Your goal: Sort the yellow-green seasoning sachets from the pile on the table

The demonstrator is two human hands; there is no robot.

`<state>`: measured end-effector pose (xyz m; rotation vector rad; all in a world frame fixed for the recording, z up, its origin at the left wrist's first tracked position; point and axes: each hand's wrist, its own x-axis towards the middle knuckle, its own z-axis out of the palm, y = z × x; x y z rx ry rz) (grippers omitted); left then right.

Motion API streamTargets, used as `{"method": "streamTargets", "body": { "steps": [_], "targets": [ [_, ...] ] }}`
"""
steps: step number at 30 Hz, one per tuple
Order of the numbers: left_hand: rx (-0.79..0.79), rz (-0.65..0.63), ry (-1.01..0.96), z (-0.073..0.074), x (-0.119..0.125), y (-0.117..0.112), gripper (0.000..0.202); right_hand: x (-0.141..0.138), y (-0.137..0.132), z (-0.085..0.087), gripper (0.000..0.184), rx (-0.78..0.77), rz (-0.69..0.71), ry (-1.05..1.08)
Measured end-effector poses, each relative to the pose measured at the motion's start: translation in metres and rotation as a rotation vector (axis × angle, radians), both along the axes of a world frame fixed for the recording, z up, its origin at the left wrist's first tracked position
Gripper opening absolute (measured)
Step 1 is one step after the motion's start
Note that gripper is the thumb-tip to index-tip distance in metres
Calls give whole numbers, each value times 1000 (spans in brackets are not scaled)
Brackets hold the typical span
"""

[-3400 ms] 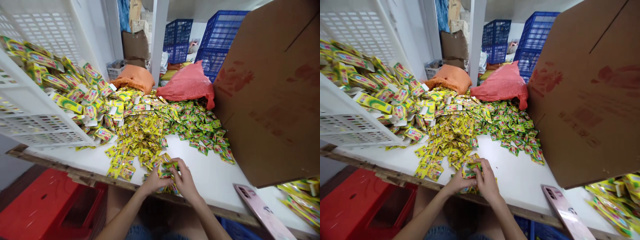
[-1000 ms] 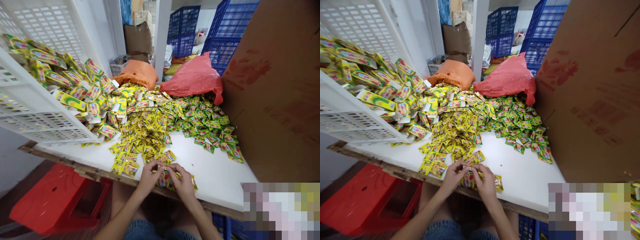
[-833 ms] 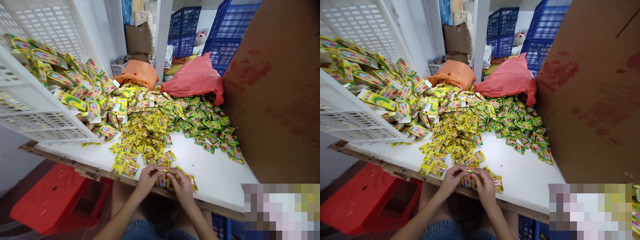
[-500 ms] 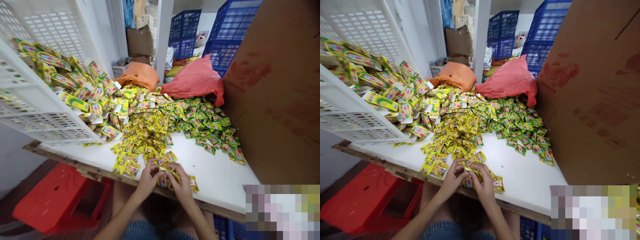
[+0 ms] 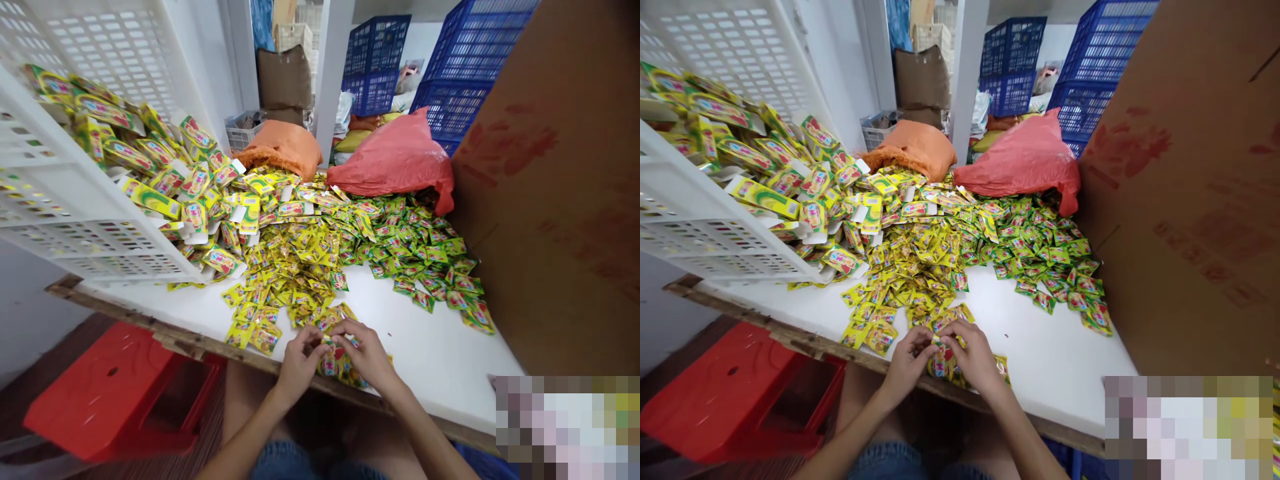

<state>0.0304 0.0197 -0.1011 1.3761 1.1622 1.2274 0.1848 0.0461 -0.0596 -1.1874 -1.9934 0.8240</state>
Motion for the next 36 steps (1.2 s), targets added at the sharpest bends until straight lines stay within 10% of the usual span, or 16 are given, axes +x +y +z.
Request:
{"method": "streamTargets", "body": {
  "steps": [36],
  "targets": [
    [-190, 165, -69, 16, 20, -5, 8, -1, -9, 5, 12, 49, -28, -193]
  ]
}}
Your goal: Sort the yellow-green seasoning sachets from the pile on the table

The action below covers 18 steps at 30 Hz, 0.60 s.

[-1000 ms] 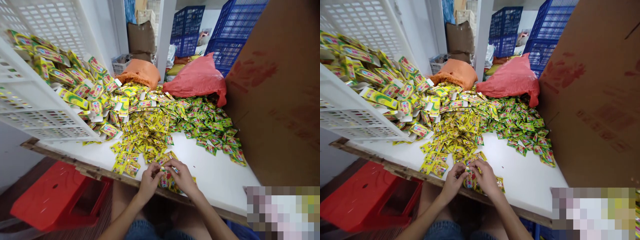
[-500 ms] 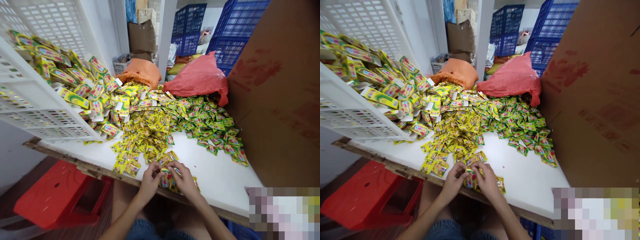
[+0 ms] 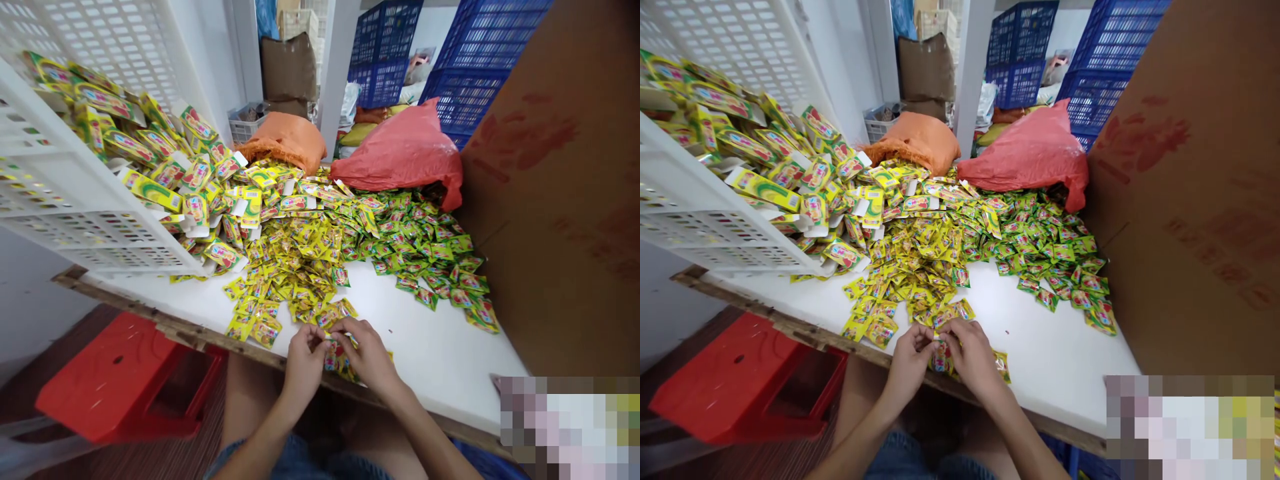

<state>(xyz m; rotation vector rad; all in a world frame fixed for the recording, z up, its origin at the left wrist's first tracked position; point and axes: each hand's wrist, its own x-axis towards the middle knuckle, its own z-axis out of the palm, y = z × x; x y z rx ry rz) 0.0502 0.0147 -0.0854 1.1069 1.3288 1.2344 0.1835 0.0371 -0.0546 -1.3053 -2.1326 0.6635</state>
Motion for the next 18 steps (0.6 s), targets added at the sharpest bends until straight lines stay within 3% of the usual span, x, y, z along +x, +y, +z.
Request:
{"method": "streamTargets", "body": {
  "steps": [5, 10, 18],
  "targets": [
    [26, 42, -26, 1, 3, -3, 11, -3, -4, 4, 12, 59, 47, -64],
    [67, -6, -54, -1, -1, -6, 13, -5, 1, 11, 10, 28, 54, -104],
    [54, -62, -19, -11, -8, -5, 15, -6, 14, 23, 15, -20, 178, -213]
  ]
}}
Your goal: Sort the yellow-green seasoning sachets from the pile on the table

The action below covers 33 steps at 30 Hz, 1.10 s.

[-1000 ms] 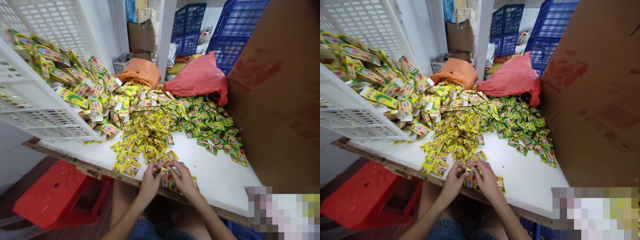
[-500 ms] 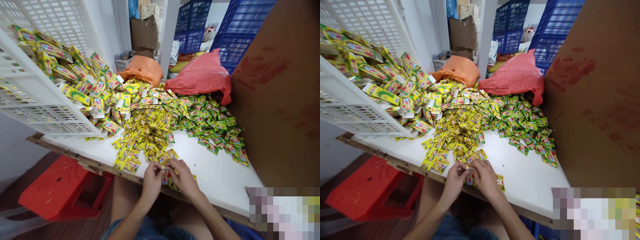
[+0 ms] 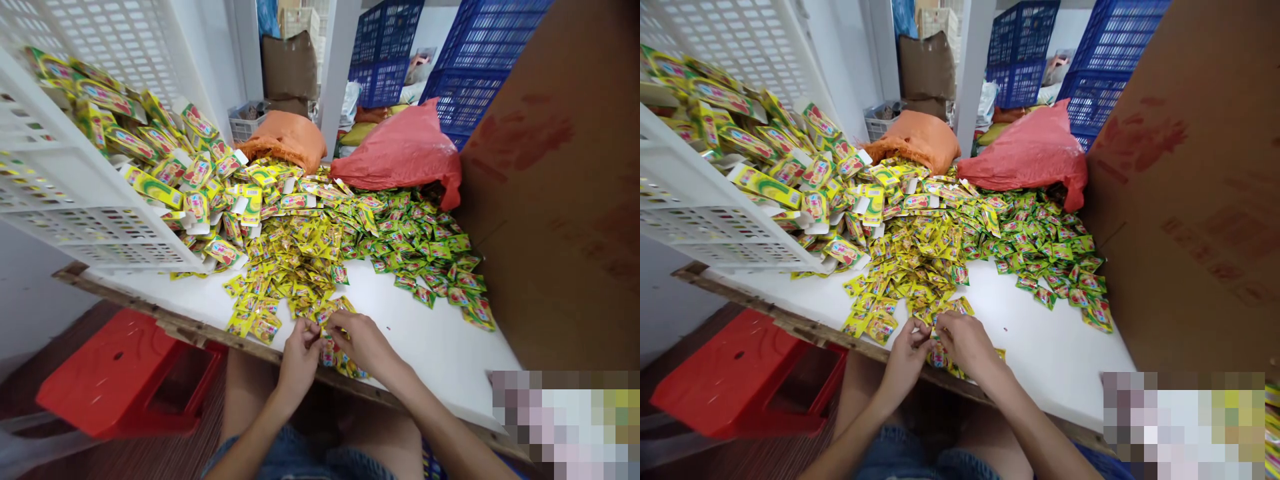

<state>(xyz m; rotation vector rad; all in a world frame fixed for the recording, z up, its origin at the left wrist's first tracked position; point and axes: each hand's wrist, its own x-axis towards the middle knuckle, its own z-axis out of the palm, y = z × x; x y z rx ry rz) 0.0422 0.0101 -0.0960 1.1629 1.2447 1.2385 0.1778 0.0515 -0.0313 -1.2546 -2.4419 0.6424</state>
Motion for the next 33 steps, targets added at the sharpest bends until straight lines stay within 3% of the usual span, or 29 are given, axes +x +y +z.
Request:
{"method": "streamTargets", "body": {
  "steps": [8, 15, 21, 27, 33],
  "targets": [
    [1, -23, 4, 5, -4, -2, 12, -5, -13, 4, 17, 66, -11, -49],
    [23, -52, -7, 6, -8, -2, 11, -7, -15, -8, 12, -9, -180, 95],
    [30, -69, -28, 5, -9, 1, 12, -9, -12, 1, 14, 10, -101, -17],
    [24, -69, -23, 6, -9, 3, 11, -9, -8, -1, 14, 12, -168, -40],
    [15, -86, -38, 3, -10, 4, 15, -9, -5, 7, 17, 14, -29, -57]
  ]
}}
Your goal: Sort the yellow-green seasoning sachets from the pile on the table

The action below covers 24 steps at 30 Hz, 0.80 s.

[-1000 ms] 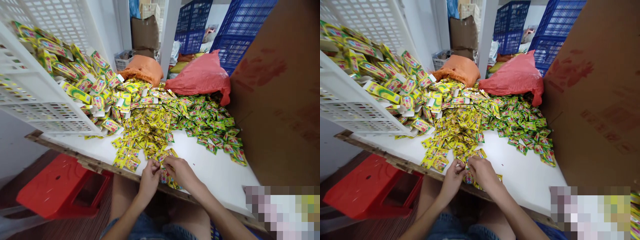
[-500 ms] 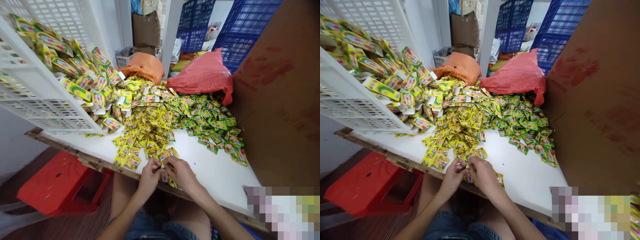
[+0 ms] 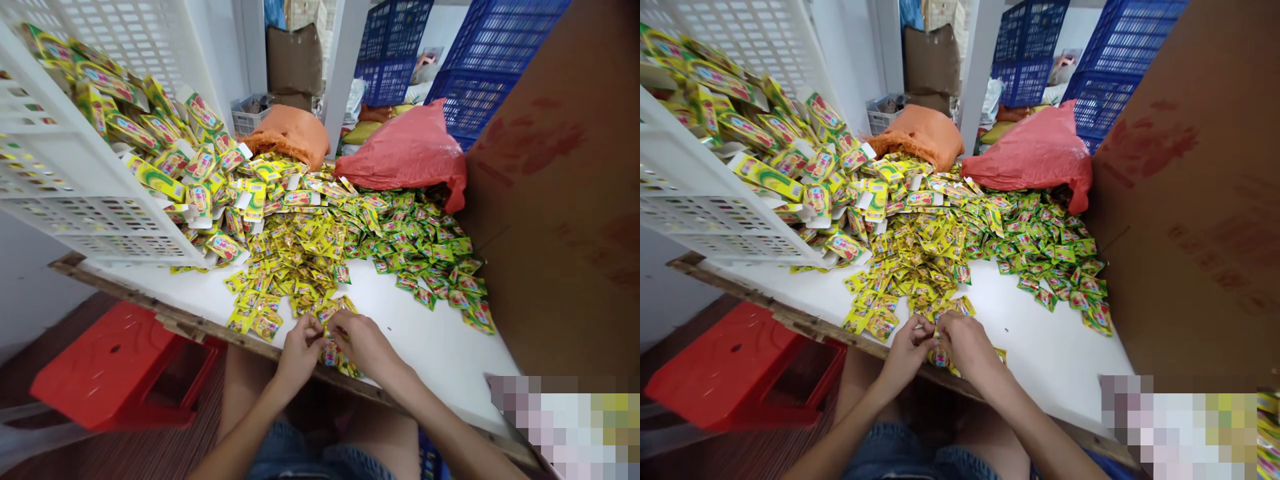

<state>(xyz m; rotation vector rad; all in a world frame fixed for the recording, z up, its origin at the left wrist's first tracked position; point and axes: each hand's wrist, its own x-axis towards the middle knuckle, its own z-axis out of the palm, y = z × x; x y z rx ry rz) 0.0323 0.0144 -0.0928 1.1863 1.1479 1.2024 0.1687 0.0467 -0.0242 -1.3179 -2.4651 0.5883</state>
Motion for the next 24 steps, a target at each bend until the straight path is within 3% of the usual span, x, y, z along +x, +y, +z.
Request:
{"method": "streamTargets", "body": {
  "steps": [5, 8, 11, 14, 20, 24],
  "targets": [
    [4, -6, -39, 2, -3, -1, 16, 6, -6, -3, 17, -54, 18, 147],
    [31, -26, -76, 4, -4, -1, 22, 13, -17, -24, 15, -109, -72, 399],
    [75, -60, -23, 4, -5, 1, 19, 18, -29, -53, 14, -101, -288, 646],
    [102, -85, 56, 3, -8, 4, 16, 20, -36, -72, 15, -97, -381, 757],
    [183, -163, 145, 6, -18, 16, 17, 12, -32, -78, 21, -163, -403, 825],
    [210, -143, 135, 12, -14, 13, 15, 9, -38, -77, 19, -141, -410, 860]
  ]
}}
